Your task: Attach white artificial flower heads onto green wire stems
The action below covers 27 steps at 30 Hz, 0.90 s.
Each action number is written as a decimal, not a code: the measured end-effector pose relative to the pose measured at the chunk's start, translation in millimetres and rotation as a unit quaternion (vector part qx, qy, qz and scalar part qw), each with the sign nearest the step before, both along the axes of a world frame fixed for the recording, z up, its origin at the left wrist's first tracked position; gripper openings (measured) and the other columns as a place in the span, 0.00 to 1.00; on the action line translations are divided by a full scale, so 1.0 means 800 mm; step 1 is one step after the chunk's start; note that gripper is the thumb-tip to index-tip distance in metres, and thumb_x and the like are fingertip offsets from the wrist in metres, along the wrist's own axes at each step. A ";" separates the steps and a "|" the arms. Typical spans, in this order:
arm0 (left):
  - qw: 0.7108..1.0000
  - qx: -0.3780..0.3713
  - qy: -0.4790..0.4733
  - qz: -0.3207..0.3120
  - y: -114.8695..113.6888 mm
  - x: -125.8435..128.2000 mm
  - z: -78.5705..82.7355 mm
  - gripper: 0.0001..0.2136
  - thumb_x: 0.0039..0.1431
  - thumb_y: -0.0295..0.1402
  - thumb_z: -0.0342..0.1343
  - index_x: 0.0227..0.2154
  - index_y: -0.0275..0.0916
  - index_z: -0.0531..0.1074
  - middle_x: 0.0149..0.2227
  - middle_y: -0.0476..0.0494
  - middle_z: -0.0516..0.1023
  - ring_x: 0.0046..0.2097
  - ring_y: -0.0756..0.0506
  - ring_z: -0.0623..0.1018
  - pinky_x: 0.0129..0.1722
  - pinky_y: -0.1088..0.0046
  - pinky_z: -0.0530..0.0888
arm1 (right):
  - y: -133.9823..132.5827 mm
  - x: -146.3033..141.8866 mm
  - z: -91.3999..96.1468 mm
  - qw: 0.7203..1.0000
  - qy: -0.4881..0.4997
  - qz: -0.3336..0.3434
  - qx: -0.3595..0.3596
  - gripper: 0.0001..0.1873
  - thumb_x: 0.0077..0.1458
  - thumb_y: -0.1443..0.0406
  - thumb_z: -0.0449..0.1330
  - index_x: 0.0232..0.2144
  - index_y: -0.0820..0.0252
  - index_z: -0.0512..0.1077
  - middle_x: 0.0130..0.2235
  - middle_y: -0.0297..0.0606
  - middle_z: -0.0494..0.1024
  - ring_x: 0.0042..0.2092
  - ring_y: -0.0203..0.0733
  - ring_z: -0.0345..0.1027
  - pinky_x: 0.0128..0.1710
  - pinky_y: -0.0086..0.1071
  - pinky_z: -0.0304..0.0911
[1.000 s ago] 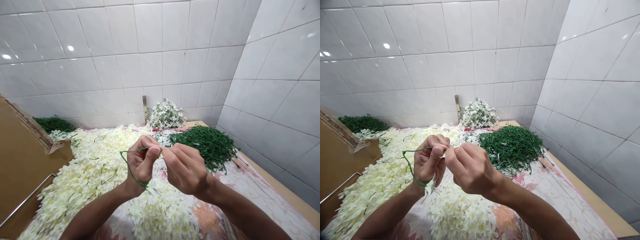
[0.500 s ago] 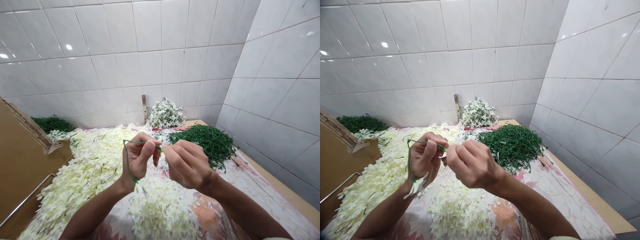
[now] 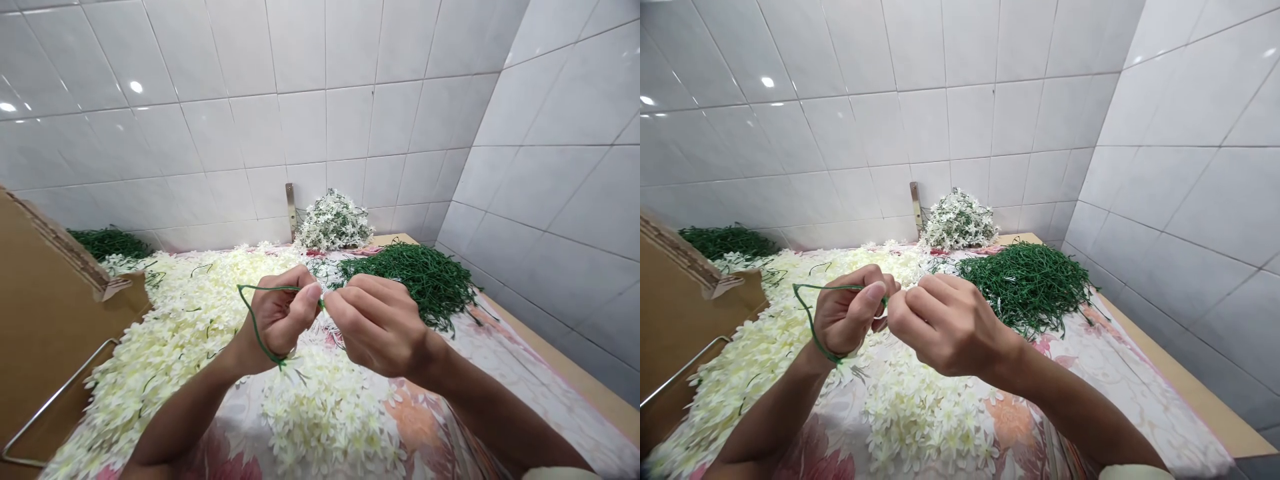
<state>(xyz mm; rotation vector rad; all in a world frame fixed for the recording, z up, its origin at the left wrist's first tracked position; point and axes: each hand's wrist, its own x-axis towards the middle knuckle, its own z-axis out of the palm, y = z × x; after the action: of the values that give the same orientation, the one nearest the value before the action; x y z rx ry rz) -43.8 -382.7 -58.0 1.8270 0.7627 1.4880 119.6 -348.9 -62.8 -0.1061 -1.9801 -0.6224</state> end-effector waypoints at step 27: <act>0.993 0.114 -0.026 0.018 0.022 0.005 -0.024 0.15 0.64 0.38 0.50 0.22 0.37 0.61 0.21 0.52 0.56 0.24 0.51 0.57 0.27 0.70 0.58 | 0.010 -0.006 -0.005 1.000 0.008 0.000 0.011 0.09 0.59 0.76 0.47 0.33 0.65 0.66 0.21 0.34 0.65 0.25 0.36 0.51 0.23 0.32 0.51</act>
<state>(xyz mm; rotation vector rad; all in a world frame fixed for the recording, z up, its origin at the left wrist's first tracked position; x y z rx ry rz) -39.8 -365.3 -77.0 1.9394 0.6240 1.6982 114.7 -341.1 -66.5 -0.0971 -1.9564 -0.6422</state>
